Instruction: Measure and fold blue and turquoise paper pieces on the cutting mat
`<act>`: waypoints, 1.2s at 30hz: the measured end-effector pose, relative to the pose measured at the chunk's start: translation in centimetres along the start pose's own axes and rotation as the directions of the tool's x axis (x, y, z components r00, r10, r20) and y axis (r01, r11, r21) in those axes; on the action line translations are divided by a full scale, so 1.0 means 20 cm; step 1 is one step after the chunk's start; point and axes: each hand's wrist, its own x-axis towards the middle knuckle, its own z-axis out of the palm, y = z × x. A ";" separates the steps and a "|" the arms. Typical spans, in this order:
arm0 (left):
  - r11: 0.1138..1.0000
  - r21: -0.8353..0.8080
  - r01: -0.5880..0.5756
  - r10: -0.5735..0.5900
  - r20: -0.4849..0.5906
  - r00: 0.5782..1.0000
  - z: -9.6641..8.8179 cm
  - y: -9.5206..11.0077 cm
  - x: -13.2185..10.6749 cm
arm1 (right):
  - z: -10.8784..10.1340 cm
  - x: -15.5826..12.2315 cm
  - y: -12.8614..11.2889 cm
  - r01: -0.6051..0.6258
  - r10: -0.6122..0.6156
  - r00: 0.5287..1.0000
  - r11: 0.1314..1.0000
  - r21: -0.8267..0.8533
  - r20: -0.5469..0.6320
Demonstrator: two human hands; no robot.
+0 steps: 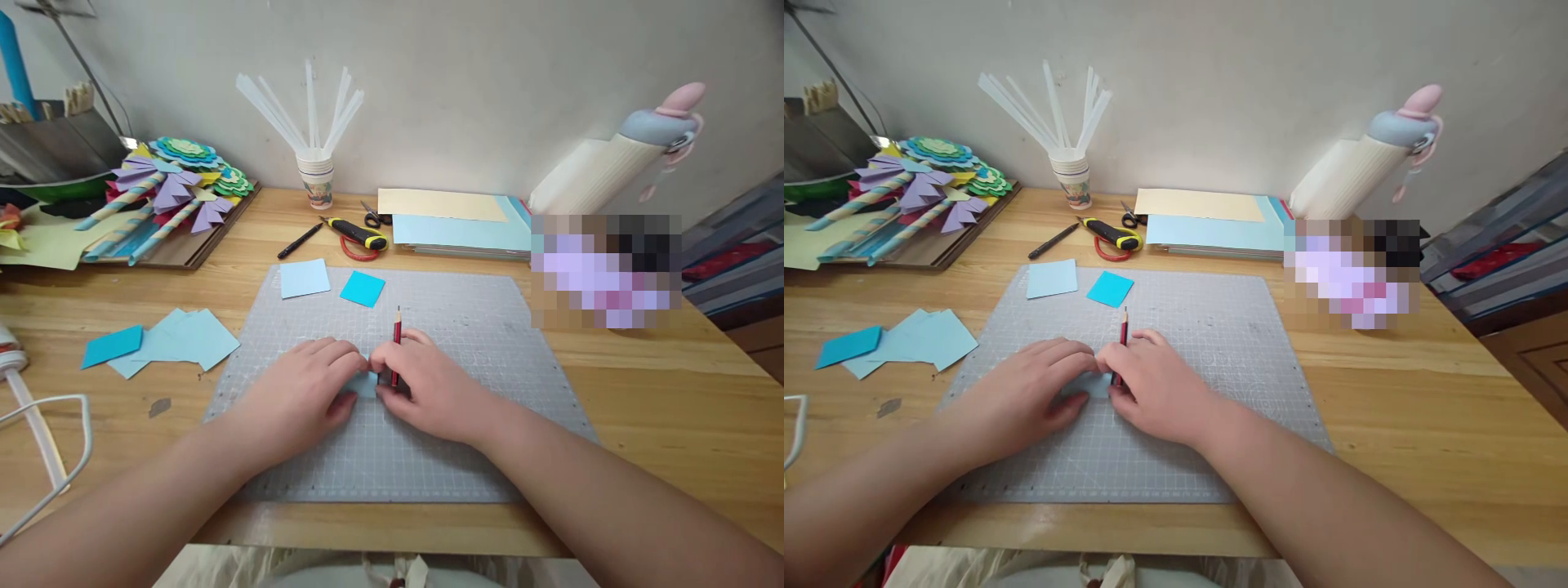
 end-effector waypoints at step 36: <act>0.905 -0.418 -0.082 -0.011 -0.216 0.976 0.00 0.09 0.05 | 0.01 -0.03 -0.07 -0.061 0.051 0.940 0.998 -0.019 -0.338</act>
